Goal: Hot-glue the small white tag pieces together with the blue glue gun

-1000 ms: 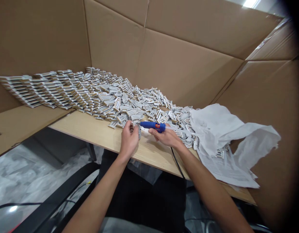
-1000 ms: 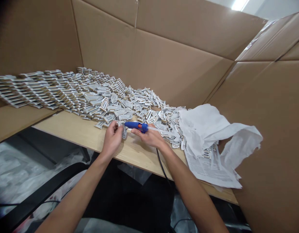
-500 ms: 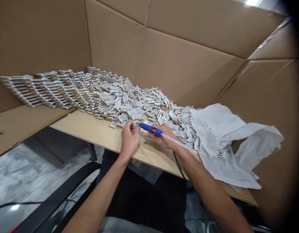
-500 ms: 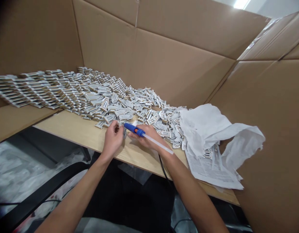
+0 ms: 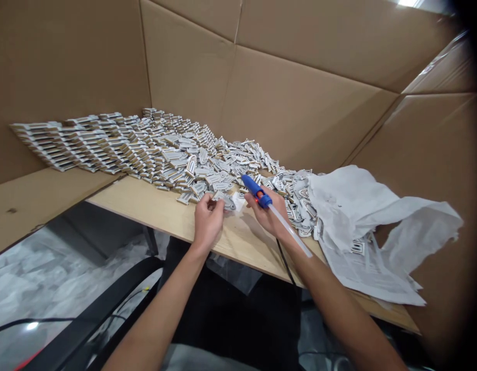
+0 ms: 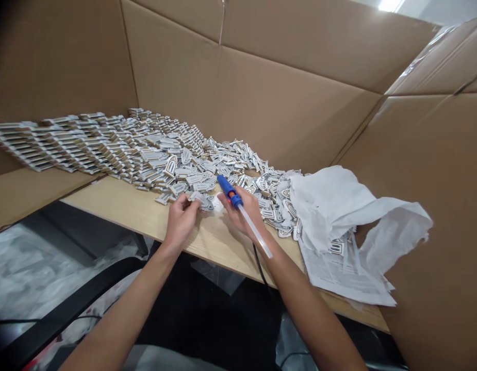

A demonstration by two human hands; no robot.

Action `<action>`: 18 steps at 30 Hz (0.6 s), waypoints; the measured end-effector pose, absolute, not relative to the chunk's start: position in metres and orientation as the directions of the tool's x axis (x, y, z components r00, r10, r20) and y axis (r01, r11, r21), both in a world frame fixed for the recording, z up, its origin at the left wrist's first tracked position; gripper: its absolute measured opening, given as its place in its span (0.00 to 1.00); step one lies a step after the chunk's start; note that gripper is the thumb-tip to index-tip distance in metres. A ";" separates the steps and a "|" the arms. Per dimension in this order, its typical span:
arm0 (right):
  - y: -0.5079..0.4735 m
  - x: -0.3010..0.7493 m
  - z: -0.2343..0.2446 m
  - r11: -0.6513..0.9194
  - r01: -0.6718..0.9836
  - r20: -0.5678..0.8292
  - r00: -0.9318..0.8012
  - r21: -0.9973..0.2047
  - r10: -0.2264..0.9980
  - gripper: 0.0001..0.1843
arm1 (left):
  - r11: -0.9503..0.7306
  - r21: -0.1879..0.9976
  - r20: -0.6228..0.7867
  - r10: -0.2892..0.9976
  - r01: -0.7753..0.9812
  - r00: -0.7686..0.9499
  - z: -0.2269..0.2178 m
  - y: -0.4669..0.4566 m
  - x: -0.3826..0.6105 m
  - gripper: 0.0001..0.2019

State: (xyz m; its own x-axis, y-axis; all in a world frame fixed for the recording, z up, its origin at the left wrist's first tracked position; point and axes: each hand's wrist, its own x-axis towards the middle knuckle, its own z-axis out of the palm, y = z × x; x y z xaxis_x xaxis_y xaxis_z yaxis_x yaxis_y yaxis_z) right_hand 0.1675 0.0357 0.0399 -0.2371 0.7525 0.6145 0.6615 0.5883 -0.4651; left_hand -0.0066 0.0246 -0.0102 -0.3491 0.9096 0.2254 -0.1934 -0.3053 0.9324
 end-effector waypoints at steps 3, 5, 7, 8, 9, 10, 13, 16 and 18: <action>0.042 0.169 0.037 0.477 0.592 0.411 -0.254 -0.649 0.875 0.20 | -0.275 0.902 0.163 0.930 -0.332 -0.329 -0.008 0.025 -0.005 0.07; 0.047 0.169 0.032 0.413 0.514 0.293 -0.301 -0.752 0.907 0.20 | -0.245 0.898 0.134 0.944 -0.365 -0.302 -0.005 0.023 -0.004 0.09; 0.050 0.168 0.027 0.331 0.426 0.207 -0.310 -0.842 0.928 0.21 | -0.217 0.899 0.122 0.959 -0.380 -0.257 -0.003 0.022 -0.004 0.10; 0.051 0.168 0.025 0.288 0.380 0.176 -0.303 -0.879 0.937 0.22 | -0.208 0.904 0.127 0.965 -0.374 -0.231 -0.003 0.021 -0.004 0.11; 0.052 0.169 0.024 0.255 0.337 0.155 -0.294 -0.906 0.943 0.23 | -0.205 0.914 0.137 0.968 -0.351 -0.208 -0.003 0.020 -0.004 0.11; 0.053 0.169 0.023 0.233 0.301 0.145 -0.287 -0.925 0.947 0.24 | -0.209 0.926 0.152 0.969 -0.314 -0.194 -0.004 0.020 -0.005 0.12; 0.053 0.171 0.024 0.208 0.224 0.147 -0.261 -0.952 0.954 0.24 | -0.237 0.949 0.204 0.965 -0.210 -0.167 -0.007 0.019 -0.006 0.12; 0.053 0.172 0.027 0.191 0.140 0.154 -0.236 -0.972 0.959 0.24 | -0.242 0.944 0.218 0.968 -0.224 -0.128 -0.007 0.018 -0.007 0.13; 0.053 0.171 0.028 0.178 0.108 0.150 -0.226 -0.978 0.962 0.24 | -0.223 0.936 0.203 0.974 -0.272 -0.100 -0.005 0.017 -0.007 0.14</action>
State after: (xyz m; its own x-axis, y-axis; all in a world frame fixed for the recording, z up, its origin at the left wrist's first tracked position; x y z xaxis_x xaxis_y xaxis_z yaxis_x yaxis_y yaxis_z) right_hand 0.1714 0.0527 0.0277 -0.2263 0.9624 0.1500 0.1083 0.1779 -0.9781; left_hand -0.0071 0.0168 -0.0055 -0.0997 0.9741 0.2028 -0.2720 -0.2228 0.9361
